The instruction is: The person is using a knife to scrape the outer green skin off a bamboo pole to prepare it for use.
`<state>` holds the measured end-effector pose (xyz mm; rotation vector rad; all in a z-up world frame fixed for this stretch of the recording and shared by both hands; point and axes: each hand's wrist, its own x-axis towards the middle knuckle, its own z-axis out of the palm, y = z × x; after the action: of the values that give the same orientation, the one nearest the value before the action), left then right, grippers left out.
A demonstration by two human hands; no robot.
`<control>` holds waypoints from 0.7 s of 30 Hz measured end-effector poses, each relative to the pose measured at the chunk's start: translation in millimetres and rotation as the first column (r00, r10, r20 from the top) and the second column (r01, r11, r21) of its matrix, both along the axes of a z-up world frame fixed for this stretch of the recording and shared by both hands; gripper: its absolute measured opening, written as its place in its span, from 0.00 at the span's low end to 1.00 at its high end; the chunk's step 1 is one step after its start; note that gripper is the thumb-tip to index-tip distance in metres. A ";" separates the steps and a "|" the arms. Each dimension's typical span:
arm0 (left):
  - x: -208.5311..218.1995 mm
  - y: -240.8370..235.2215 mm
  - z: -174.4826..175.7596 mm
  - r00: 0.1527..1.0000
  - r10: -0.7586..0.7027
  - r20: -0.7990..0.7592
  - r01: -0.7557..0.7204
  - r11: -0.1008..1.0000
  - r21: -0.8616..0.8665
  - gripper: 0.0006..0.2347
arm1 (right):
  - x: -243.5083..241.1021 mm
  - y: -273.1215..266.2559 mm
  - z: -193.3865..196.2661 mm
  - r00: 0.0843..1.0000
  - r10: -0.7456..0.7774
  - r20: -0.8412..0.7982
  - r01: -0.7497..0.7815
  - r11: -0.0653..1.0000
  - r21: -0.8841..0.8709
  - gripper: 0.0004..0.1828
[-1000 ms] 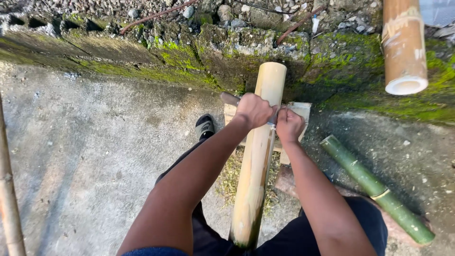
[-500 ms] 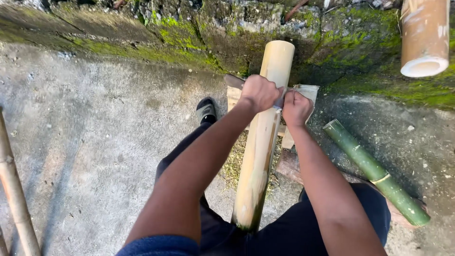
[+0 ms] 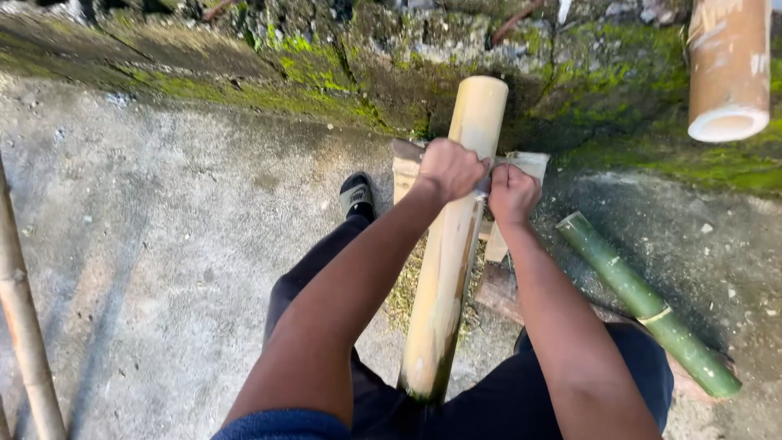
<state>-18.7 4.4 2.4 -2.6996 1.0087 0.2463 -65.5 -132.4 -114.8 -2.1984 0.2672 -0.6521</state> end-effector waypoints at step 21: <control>-79.4 21.1 -10.6 1.000 0.003 -0.009 -0.004 0.998 -0.067 0.16 | -69.6 5.2 9.2 0.995 0.089 -0.054 -0.091 0.995 -0.049 0.17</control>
<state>-98.1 25.5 -8.1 -2.7631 1.0326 0.2298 -135.1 -127.2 -105.6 -2.2648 0.1783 -0.5592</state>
